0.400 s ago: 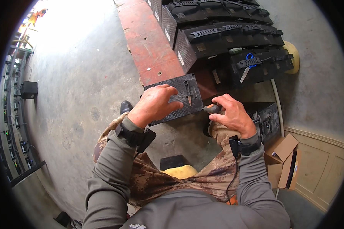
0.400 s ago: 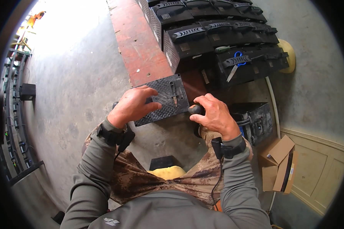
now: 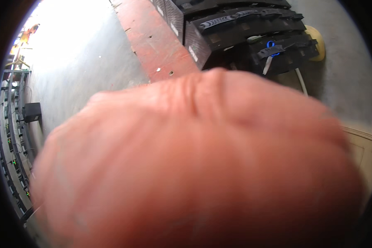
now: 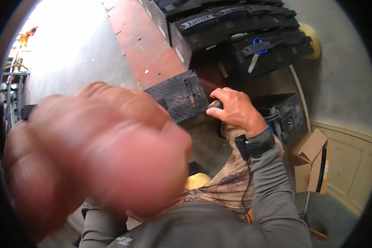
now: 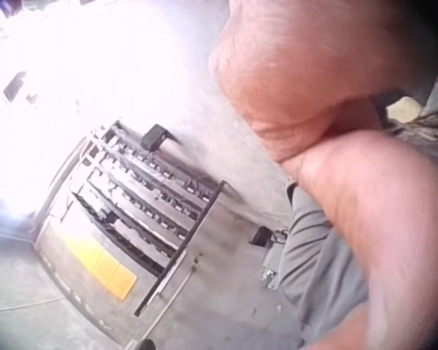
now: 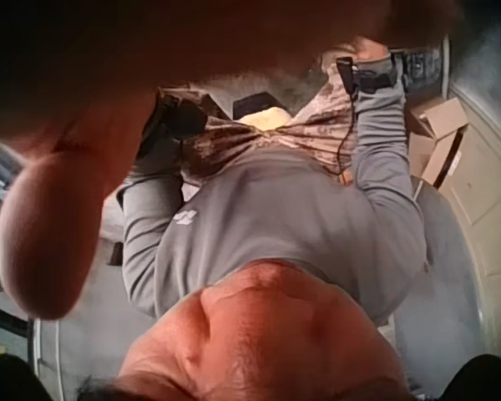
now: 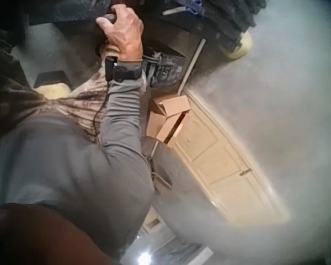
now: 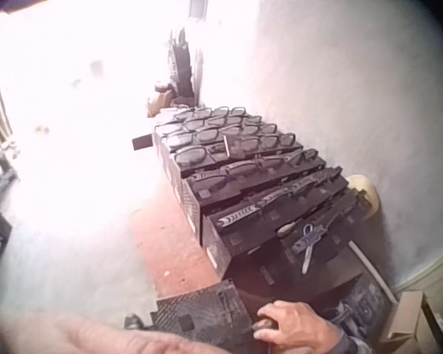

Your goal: Tighten or loosen bolts on a metal plate using an Allen key.

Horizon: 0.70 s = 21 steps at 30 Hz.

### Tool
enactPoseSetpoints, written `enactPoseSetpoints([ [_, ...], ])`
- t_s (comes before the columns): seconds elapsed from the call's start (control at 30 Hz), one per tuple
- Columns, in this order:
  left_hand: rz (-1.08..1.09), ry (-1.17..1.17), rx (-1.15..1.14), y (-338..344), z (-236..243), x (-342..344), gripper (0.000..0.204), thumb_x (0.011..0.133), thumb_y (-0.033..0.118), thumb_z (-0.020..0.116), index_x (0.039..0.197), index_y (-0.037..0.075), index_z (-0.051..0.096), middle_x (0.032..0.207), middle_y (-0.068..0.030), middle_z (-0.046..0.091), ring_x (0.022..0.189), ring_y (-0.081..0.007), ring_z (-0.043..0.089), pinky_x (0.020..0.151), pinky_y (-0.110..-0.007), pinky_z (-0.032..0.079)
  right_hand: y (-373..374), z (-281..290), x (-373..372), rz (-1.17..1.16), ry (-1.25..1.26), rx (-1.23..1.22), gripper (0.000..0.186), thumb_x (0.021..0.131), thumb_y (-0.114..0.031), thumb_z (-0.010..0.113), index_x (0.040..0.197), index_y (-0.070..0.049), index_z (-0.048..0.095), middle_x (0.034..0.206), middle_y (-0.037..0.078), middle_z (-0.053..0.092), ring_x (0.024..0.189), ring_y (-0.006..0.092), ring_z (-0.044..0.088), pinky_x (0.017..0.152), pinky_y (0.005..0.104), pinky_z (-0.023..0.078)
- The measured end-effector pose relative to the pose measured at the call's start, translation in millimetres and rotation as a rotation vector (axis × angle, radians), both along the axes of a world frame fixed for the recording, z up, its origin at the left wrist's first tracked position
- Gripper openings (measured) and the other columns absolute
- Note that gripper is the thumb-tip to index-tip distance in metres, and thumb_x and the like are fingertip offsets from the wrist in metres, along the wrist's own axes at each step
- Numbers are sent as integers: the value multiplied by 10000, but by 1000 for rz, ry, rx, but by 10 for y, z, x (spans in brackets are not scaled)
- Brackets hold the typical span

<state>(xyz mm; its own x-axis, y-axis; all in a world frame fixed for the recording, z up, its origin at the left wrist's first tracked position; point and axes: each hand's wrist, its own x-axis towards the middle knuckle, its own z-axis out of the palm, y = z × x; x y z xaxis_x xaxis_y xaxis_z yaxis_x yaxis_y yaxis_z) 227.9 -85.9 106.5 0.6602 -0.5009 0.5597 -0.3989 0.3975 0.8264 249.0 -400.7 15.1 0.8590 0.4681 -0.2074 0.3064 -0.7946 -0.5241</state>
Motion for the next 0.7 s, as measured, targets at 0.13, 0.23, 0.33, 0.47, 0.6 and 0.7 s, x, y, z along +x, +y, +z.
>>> enactPoseSetpoints([
  [0.13,-6,28,-14,127,-111,-8,935,1039,743,388,1363,-111,589,1322,-366,632,1263,-437,631,1094,-520,488,-47,-177,-38,18,-11,11,419,847,-352,795,1130,-56,704,1044,191,713,990,412,696,873,488,557],
  [0.23,2,28,-39,202,-207,14,936,1037,744,390,1361,-111,590,1320,-366,633,1261,-437,632,1091,-519,489,21,-153,13,15,27,-47,437,841,-366,797,1134,-55,706,1045,187,718,985,410,699,867,484,564],
  [0.33,-5,20,-93,178,-281,69,938,1036,746,391,1359,-111,591,1318,-366,634,1258,-437,633,1088,-518,490,26,-155,-37,31,-30,-6,432,832,-363,801,1135,-72,705,1023,173,716,973,400,705,855,475,571],
  [0.47,-24,31,-126,143,-399,96,940,1034,748,393,1357,-112,592,1315,-366,635,1255,-437,634,1084,-518,492,110,-121,12,-23,66,-51,431,833,-347,795,1133,-53,697,1032,179,715,963,402,707,857,473,571],
  [0.6,-53,104,-130,268,-526,10,942,1032,750,395,1355,-113,593,1313,-365,636,1252,-437,635,1080,-517,493,89,-151,-20,-2,28,-74,431,835,-331,790,1138,-38,704,1068,195,723,972,410,705,867,473,566],
  [0.7,-51,111,-135,252,-524,-2,944,1030,752,396,1353,-113,594,1310,-365,637,1250,-437,636,1077,-516,494,72,-139,3,7,-1,-55,435,832,-323,790,1138,-25,705,1074,203,726,975,413,704,875,473,563],
])
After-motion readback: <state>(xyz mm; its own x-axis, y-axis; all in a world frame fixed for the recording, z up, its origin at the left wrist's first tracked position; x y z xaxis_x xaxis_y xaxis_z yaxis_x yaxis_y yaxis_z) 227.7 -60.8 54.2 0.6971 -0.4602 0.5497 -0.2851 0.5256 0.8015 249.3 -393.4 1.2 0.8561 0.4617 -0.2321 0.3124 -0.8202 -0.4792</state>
